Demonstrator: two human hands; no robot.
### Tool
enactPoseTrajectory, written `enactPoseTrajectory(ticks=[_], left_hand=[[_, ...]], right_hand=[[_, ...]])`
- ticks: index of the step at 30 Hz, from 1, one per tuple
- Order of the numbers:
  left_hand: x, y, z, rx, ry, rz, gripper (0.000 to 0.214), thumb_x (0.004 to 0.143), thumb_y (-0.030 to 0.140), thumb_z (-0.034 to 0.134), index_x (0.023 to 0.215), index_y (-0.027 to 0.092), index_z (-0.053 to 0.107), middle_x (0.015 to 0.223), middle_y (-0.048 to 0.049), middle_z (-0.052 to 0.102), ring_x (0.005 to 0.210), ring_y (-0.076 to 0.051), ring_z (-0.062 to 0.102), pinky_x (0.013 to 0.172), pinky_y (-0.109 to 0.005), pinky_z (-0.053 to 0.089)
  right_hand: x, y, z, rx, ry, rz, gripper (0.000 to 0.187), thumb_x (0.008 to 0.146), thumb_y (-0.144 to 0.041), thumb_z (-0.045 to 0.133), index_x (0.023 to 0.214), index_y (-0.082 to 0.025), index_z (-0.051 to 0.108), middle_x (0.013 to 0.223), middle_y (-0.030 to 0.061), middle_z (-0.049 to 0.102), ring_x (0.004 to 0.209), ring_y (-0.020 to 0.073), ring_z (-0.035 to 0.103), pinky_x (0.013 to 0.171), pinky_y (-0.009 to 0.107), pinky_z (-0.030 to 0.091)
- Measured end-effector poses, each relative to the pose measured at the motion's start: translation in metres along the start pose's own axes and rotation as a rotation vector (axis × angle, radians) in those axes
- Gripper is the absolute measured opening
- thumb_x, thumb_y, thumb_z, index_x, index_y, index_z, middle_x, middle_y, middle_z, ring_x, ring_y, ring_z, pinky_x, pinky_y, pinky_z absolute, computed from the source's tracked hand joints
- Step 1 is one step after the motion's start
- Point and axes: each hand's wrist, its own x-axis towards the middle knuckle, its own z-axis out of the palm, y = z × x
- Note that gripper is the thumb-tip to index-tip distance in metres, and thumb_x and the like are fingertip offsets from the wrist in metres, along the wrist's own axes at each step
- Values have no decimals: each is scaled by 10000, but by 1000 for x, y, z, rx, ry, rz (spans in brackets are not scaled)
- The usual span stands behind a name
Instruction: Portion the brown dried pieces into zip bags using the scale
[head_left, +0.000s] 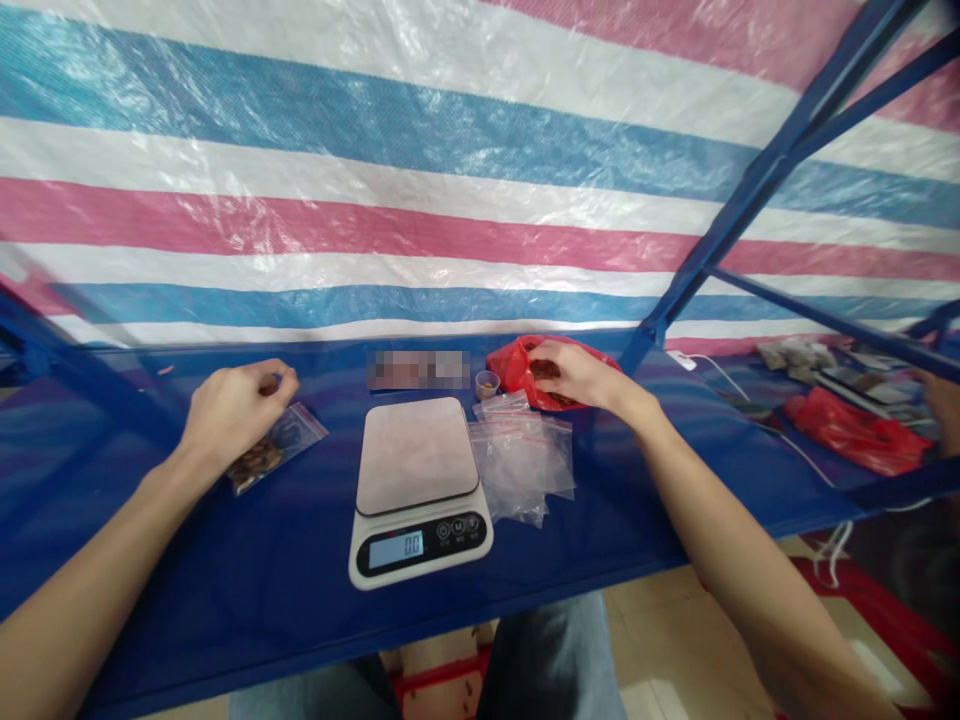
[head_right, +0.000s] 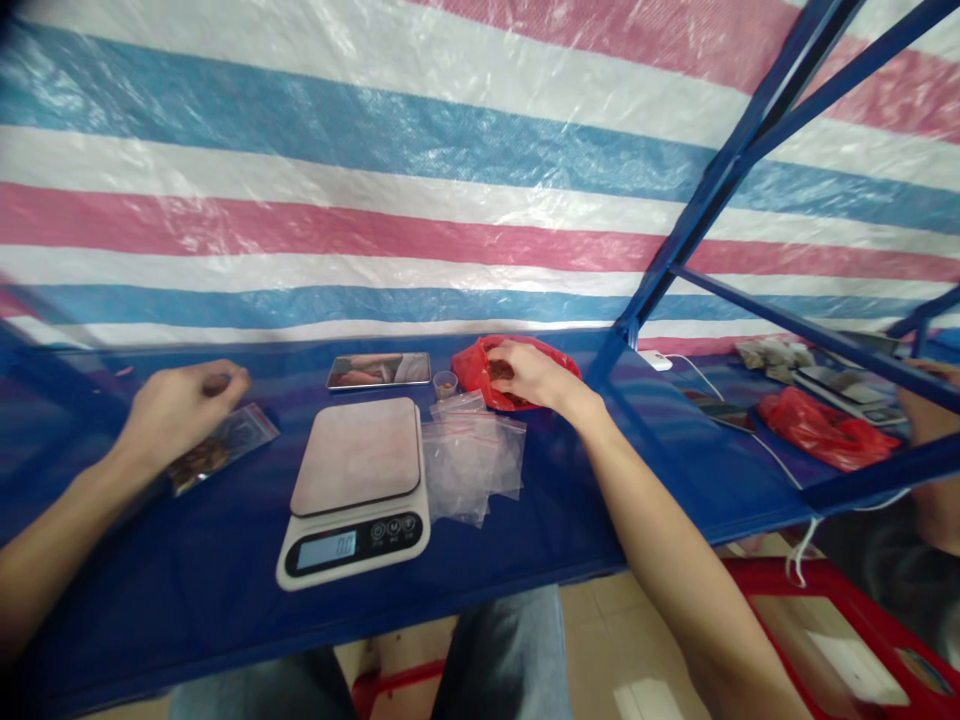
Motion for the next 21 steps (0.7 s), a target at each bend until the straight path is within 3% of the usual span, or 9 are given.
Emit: enactPoseTrajectory(ticks=[5, 14, 21], left_hand=[[1, -2, 1, 7, 11, 1, 410, 941, 498, 378, 993, 256, 704, 878, -68, 782, 919, -293, 734, 671, -294, 380], [-2, 1, -4, 11, -4, 28, 414, 957, 494, 388, 1003, 246, 717, 890, -79, 793, 911, -293, 739, 671, -296, 392], [-2, 2, -5, 23, 0, 37, 429, 960, 493, 377, 987, 234, 717, 869, -83, 785, 904, -289, 739, 664, -297, 385]], right_hand=[[2, -2, 13, -152, -37, -26, 361, 804, 13, 609, 1095, -165, 728, 1199, 143, 714, 1154, 279, 684, 1035, 391, 519], [7, 2, 14, -67, 66, -141, 209, 848, -22, 567, 828, -184, 698, 878, 52, 705, 806, 194, 637, 767, 317, 466], [7, 5, 6, -44, 204, -93, 115, 870, -125, 651, 809, -191, 722, 851, 67, 748, 791, 220, 677, 782, 336, 498]])
